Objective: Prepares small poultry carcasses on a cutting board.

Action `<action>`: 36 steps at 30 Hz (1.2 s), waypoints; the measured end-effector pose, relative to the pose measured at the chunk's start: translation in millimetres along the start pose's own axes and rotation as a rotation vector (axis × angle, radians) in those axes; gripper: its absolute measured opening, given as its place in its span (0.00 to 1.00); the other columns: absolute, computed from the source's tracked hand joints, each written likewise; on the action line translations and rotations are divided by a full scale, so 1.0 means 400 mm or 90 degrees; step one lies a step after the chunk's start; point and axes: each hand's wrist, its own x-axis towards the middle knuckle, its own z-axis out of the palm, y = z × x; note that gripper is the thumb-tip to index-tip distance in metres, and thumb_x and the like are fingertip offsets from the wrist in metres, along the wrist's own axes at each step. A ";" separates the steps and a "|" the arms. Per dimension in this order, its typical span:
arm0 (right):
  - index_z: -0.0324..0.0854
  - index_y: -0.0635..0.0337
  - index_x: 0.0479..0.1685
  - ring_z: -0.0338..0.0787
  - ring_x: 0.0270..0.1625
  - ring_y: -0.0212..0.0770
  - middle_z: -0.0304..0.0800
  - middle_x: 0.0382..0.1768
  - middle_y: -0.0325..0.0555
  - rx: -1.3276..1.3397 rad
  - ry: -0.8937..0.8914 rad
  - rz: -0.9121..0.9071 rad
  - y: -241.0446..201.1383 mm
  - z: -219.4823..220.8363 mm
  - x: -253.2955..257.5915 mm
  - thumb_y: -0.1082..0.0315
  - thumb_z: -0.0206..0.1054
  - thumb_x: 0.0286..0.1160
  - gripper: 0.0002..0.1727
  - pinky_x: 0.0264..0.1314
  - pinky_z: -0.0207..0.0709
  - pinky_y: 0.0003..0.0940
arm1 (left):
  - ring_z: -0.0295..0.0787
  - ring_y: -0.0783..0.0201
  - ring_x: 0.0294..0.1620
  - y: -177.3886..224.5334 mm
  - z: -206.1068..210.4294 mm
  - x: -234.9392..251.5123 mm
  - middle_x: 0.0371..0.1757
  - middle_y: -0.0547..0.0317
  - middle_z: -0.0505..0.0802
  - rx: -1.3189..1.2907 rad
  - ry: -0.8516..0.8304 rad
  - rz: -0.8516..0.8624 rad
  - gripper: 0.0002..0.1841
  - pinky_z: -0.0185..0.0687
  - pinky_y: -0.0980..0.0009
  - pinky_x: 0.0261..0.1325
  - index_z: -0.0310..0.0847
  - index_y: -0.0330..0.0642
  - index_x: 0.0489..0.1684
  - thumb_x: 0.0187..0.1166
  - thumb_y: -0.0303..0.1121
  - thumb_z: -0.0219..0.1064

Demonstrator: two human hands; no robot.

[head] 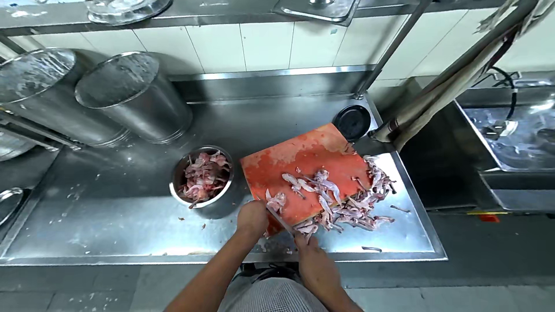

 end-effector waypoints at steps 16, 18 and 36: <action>0.68 0.53 0.78 0.88 0.38 0.54 0.87 0.42 0.57 0.355 -0.182 -0.117 0.157 0.066 0.039 0.48 0.53 0.91 0.26 0.44 0.82 0.57 | 0.91 0.61 0.39 -0.172 0.099 0.086 0.43 0.51 0.93 -0.531 -0.018 0.032 0.12 0.88 0.61 0.49 0.88 0.36 0.52 0.87 0.36 0.63; 0.69 0.53 0.74 0.85 0.31 0.51 0.84 0.38 0.54 0.391 -0.198 -0.116 0.156 0.053 0.055 0.45 0.52 0.91 0.26 0.37 0.80 0.54 | 0.88 0.67 0.31 -0.174 0.121 0.083 0.35 0.55 0.92 -0.651 -0.022 0.032 0.10 0.86 0.69 0.40 0.87 0.35 0.50 0.87 0.34 0.64; 0.67 0.56 0.80 0.95 0.54 0.59 0.87 0.63 0.60 0.157 0.006 -0.024 0.063 0.035 -0.006 0.56 0.49 0.91 0.24 0.55 0.88 0.57 | 0.92 0.61 0.29 -0.020 0.079 0.046 0.33 0.54 0.93 -0.549 0.013 -0.017 0.14 0.91 0.60 0.38 0.87 0.38 0.46 0.86 0.38 0.59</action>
